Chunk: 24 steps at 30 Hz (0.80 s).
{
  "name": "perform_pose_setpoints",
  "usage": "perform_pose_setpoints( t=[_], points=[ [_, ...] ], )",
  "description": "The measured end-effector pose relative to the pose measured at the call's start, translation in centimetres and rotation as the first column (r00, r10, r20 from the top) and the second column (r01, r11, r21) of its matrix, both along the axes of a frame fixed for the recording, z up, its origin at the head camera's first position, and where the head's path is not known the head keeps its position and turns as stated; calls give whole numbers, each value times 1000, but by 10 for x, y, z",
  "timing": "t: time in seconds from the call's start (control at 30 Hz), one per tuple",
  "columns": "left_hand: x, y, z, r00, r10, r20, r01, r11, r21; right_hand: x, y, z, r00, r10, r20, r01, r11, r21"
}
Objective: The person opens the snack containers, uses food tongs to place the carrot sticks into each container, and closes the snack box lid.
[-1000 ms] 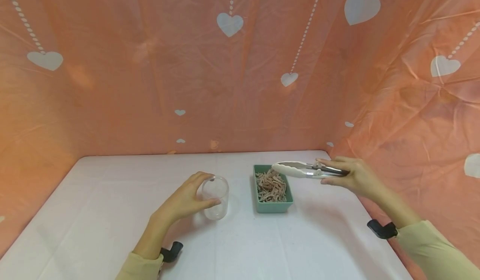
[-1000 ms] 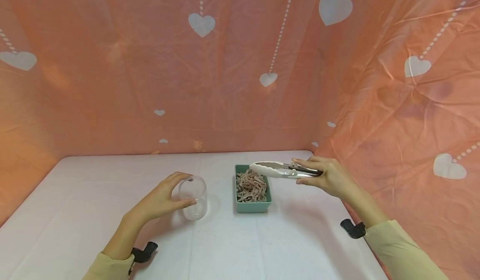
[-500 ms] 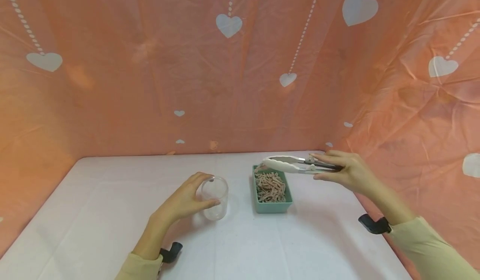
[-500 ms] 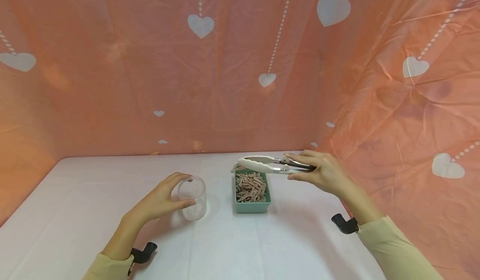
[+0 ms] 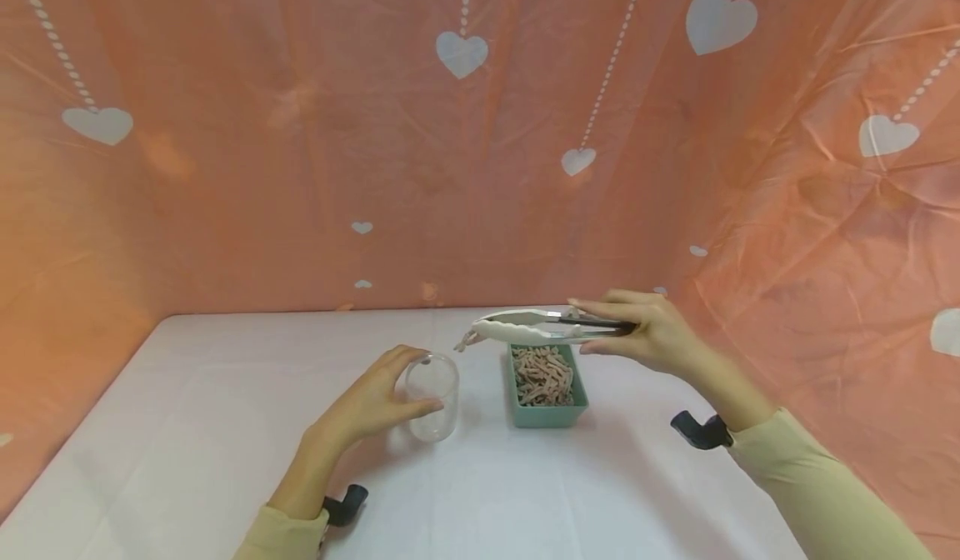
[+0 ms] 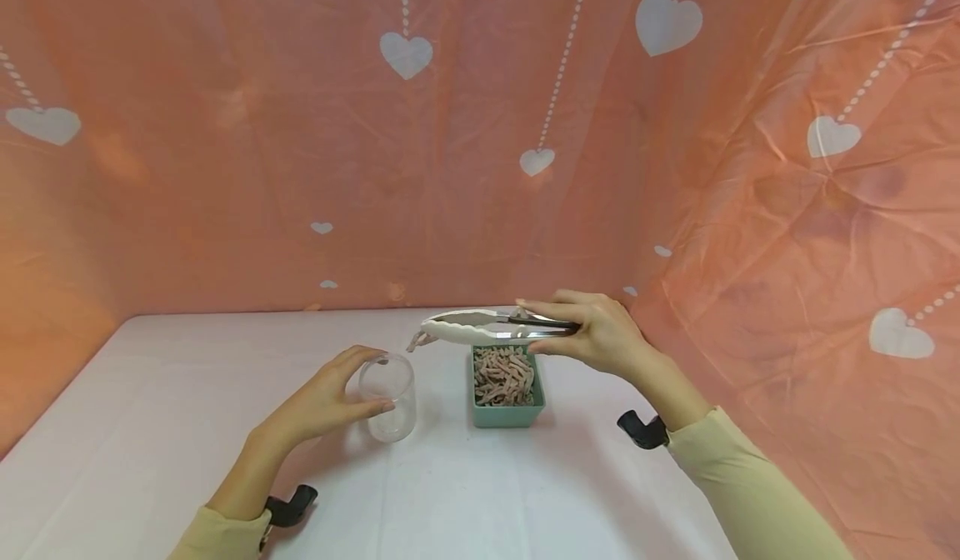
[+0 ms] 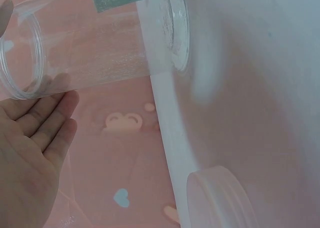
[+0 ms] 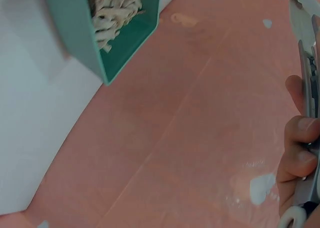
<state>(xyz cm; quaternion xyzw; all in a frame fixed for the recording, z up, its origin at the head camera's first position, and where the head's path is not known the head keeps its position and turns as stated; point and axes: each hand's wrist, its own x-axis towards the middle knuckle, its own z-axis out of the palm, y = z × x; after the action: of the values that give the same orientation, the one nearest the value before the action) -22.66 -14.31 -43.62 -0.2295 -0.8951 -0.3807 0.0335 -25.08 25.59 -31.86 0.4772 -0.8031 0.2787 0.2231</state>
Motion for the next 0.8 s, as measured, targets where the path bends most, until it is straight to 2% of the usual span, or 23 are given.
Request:
perform_pose_setpoints(
  t=[0.1, 0.3, 0.5, 0.8],
  points=[
    [-1, 0, 0, 1000, -8, -1, 8, 1000, 6, -3, -10, -2, 1000, 9, 21, -9, 1000, 27],
    [-2, -1, 0, 1000, -14, 2, 14, 1000, 11, -8, -28, -11, 998, -44, 50, 38, 994, 104],
    [-1, -1, 0, 1000, -8, -3, 8, 1000, 10, -13, -45, -19, 997, -30, 74, 16, 982, 189],
    [-1, 0, 1, 999, -18, -31, 19, 1000, 23, -17, -58, -28, 999, -20, 29, 12, 970, 244]
  ],
)
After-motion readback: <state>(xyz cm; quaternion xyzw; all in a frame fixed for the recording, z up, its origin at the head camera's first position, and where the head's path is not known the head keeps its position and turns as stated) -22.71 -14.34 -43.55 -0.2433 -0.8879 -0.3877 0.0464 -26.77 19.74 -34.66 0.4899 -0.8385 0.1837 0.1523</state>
